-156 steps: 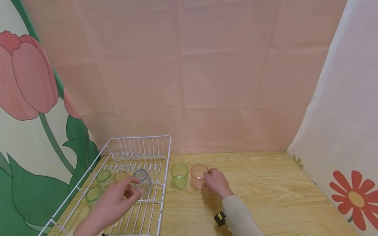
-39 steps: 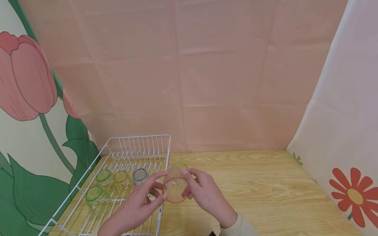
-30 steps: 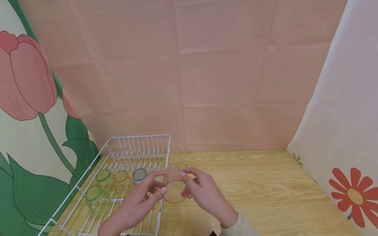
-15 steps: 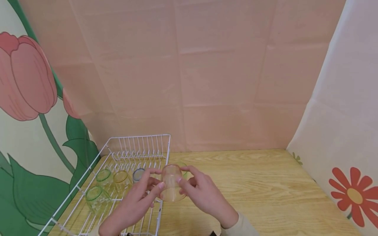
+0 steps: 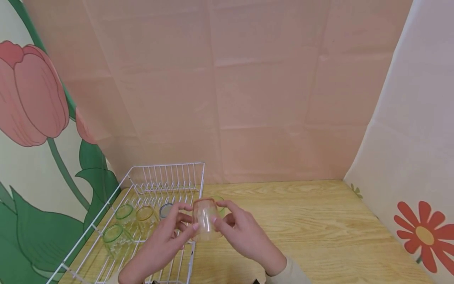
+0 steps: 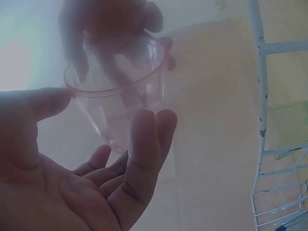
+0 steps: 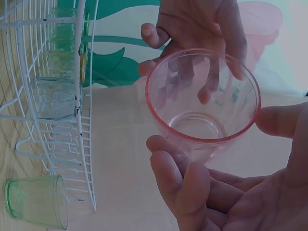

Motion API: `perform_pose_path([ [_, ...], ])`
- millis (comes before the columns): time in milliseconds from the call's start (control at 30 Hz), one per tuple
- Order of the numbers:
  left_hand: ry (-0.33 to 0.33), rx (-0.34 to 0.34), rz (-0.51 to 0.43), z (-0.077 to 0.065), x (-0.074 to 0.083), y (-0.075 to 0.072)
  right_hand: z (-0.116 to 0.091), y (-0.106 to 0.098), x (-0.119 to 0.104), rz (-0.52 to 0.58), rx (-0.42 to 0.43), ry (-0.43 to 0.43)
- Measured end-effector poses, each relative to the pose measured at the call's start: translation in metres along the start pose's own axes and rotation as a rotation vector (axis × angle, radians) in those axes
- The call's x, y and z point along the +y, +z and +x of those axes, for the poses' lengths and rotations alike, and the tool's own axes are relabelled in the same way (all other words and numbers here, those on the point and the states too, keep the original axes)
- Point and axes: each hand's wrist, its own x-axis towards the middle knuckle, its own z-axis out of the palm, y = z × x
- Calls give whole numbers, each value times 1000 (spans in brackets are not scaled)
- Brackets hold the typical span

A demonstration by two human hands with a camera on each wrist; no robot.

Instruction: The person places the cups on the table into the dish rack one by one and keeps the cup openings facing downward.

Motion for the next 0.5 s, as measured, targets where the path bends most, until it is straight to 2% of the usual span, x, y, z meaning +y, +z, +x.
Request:
perform_pose_path([
  [167,-10,3,24,0,-2,0,0,1,0,8,5,40],
  [500,19,-7,49,0,-4,-2,2,5,3,-54,36,1],
])
